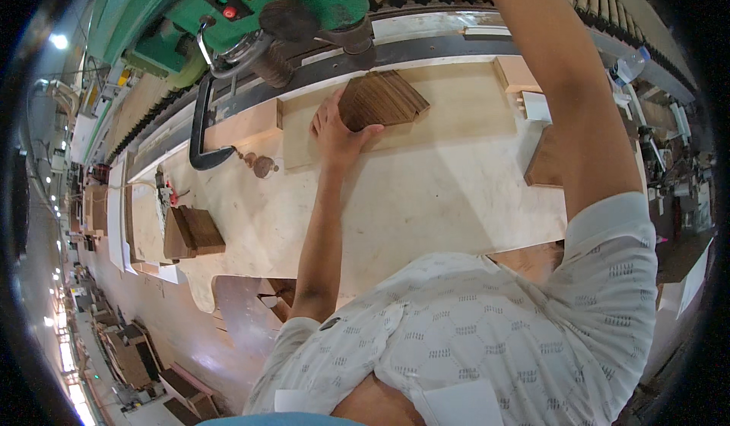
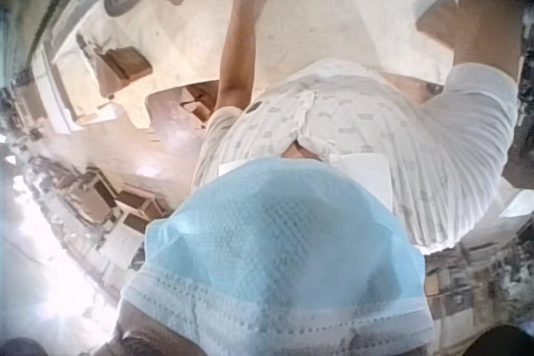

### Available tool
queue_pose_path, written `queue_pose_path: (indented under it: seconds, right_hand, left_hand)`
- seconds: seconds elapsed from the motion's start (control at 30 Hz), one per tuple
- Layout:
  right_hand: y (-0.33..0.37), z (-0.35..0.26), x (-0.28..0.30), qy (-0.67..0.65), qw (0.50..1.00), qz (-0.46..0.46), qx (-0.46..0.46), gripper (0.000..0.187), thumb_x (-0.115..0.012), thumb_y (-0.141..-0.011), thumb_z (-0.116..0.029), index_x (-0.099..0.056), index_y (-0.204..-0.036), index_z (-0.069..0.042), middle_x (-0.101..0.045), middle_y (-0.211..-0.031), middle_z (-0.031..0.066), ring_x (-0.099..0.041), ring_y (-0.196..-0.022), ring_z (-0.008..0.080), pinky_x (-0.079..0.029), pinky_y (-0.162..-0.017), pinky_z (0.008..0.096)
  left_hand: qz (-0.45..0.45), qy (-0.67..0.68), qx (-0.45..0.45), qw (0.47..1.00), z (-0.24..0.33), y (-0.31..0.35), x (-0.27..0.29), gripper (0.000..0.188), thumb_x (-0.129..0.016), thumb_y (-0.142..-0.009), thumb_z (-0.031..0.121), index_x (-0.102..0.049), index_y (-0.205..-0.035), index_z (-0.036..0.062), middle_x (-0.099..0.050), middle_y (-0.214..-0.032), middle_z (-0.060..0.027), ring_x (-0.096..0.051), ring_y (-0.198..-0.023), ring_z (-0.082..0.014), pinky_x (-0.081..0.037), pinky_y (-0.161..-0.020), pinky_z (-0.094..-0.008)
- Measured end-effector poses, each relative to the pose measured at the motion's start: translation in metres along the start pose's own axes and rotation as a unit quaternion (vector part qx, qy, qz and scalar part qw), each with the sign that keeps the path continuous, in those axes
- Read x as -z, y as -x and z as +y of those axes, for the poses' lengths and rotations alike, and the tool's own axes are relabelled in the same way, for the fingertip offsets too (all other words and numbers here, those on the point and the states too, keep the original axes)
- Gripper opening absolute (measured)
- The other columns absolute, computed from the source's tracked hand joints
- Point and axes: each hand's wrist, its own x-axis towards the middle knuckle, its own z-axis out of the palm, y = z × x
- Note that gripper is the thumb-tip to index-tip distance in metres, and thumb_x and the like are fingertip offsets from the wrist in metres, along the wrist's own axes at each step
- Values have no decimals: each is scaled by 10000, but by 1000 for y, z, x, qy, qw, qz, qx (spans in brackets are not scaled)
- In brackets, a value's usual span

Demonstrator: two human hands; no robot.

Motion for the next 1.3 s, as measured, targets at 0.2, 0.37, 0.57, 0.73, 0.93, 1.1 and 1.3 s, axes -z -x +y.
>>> queue_pose_path:
  seconds: [0.2,0.37,0.57,0.73,0.93,1.1,1.3]
  right_hand:
    - [117,62,-66,-120,932,-335,71,305,-650,-946,-296,-722,-962,1,-671,-677,157,-682,-621,308,-530,-535,448]
    - [183,-22,-84,-426,753,-491,-99,483,-655,-1000,-451,-580,-744,-48,-455,-566,14,-428,-458,130,-365,-399,300]
    - [186,-102,-89,-540,671,-490,-139,367,-620,-980,-405,-592,-836,-68,-523,-664,13,-461,-553,118,-377,-471,291]
    - [218,-102,-130,-663,663,-338,-85,280,-564,-992,-294,-603,-831,-68,-548,-682,21,-485,-576,117,-377,-480,306]
    - [211,-122,-133,-670,696,-247,-77,334,-579,-998,-340,-631,-854,-43,-595,-715,79,-534,-602,197,-423,-526,364]
    - [216,-128,-141,-628,750,-189,-88,385,-591,-1002,-378,-654,-873,-21,-635,-742,127,-576,-623,264,-461,-564,412]
    - [234,-93,-114,-420,874,-189,-156,444,-610,-1001,-435,-695,-929,-5,-696,-805,184,-639,-679,366,-519,-635,480]
  left_hand:
    - [14,54,28,998,19,-1,5,1277,-944,-550,542,-312,-1573,112,-614,-1394,-140,-491,-1351,-352,-269,-1180,-512]
    - [4,45,32,998,14,-3,7,1340,-946,-531,552,-260,-1591,104,-626,-1377,-143,-524,-1316,-354,-285,-1168,-504]
    - [37,69,22,997,3,0,1,1379,-948,-507,574,-258,-1602,101,-644,-1346,-149,-553,-1276,-355,-316,-1139,-505]
    - [25,81,12,996,11,-1,1,1366,-931,-517,600,-278,-1592,66,-649,-1329,-166,-552,-1271,-360,-312,-1141,-511]
    - [51,63,-1,997,6,-1,4,1319,-891,-535,680,-345,-1566,65,-655,-1300,-129,-561,-1223,-365,-327,-1131,-509]
    - [15,10,-32,999,7,-3,6,980,-865,-623,636,-581,-1403,115,-613,-1355,-125,-518,-1273,-357,-333,-1127,-516]
    - [57,16,-48,997,3,-1,0,822,-878,-628,602,-688,-1294,159,-609,-1355,-112,-510,-1285,-340,-342,-1130,-502]
